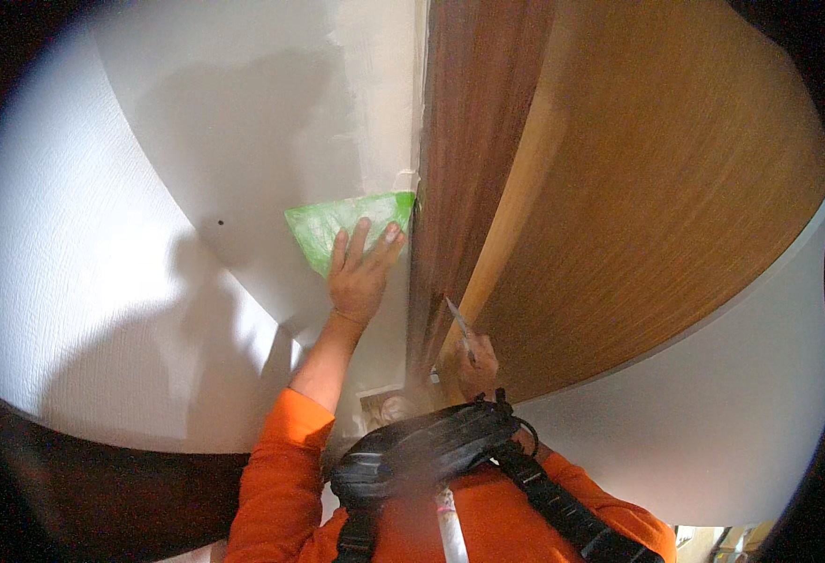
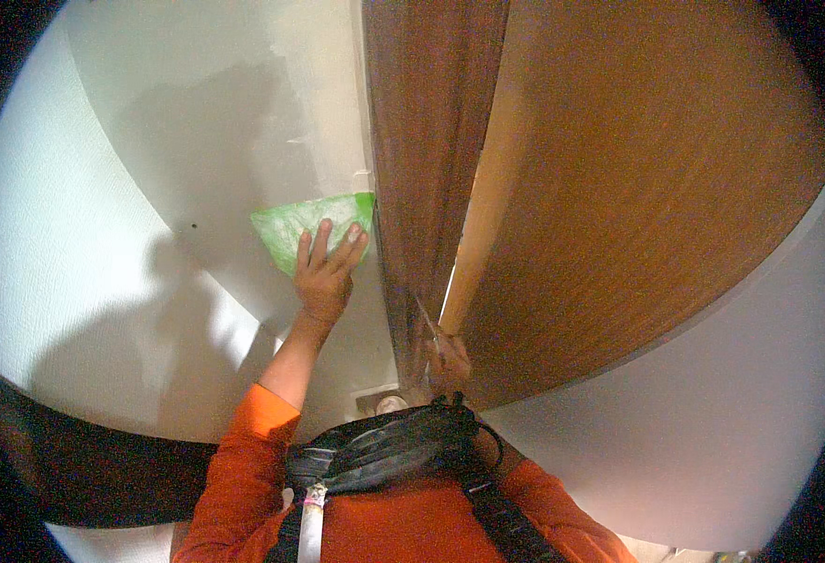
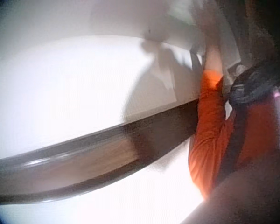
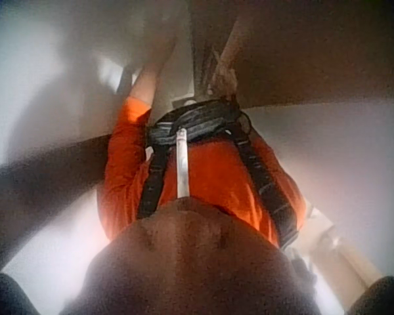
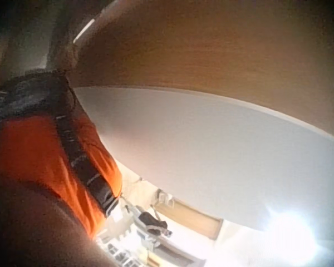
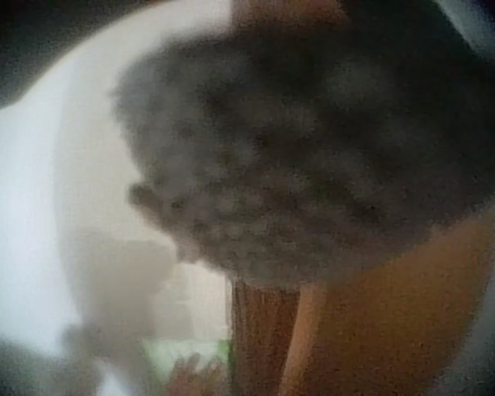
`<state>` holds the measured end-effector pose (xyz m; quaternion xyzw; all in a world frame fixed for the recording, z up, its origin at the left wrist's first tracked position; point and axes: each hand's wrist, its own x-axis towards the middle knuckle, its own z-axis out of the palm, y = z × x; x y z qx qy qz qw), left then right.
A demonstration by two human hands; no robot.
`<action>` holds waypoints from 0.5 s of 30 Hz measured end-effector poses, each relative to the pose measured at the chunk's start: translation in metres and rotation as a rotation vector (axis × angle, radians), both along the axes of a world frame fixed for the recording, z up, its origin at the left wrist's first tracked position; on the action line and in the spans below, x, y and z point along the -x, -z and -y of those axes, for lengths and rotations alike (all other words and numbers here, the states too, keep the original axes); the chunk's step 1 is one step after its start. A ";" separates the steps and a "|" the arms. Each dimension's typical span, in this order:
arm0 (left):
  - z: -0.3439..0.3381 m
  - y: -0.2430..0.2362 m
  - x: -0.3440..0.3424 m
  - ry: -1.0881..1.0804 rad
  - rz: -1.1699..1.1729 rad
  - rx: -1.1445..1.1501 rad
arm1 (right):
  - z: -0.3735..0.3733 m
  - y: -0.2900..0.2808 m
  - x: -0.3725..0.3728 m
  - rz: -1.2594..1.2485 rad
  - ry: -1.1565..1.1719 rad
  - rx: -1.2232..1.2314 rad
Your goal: The person applies white wall compound to a vertical wall section adjacent to a wooden trim using a putty knife and a green plastic scraper. They repeatedly scoop compound from a bucket, spread it along the wall, and smooth the surface.
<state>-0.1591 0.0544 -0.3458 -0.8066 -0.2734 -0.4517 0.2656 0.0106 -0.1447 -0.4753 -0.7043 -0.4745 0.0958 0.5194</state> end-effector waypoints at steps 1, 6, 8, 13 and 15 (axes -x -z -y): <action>0.004 -0.001 0.002 -0.016 -0.039 0.062 | -0.004 -0.006 -0.001 0.014 -0.003 -0.003; 0.057 -0.024 0.016 -0.054 -0.046 0.206 | -0.013 -0.048 0.000 0.060 -0.023 -0.184; 0.081 -0.042 0.015 -0.059 0.107 0.099 | -0.007 -0.060 -0.003 0.113 -0.006 -0.127; 0.080 -0.111 0.001 -0.081 0.135 0.074 | 0.012 -0.058 -0.003 -0.073 0.023 0.015; 0.073 -0.128 -0.007 -0.041 0.127 0.051 | 0.014 -0.049 0.000 -0.038 0.049 0.037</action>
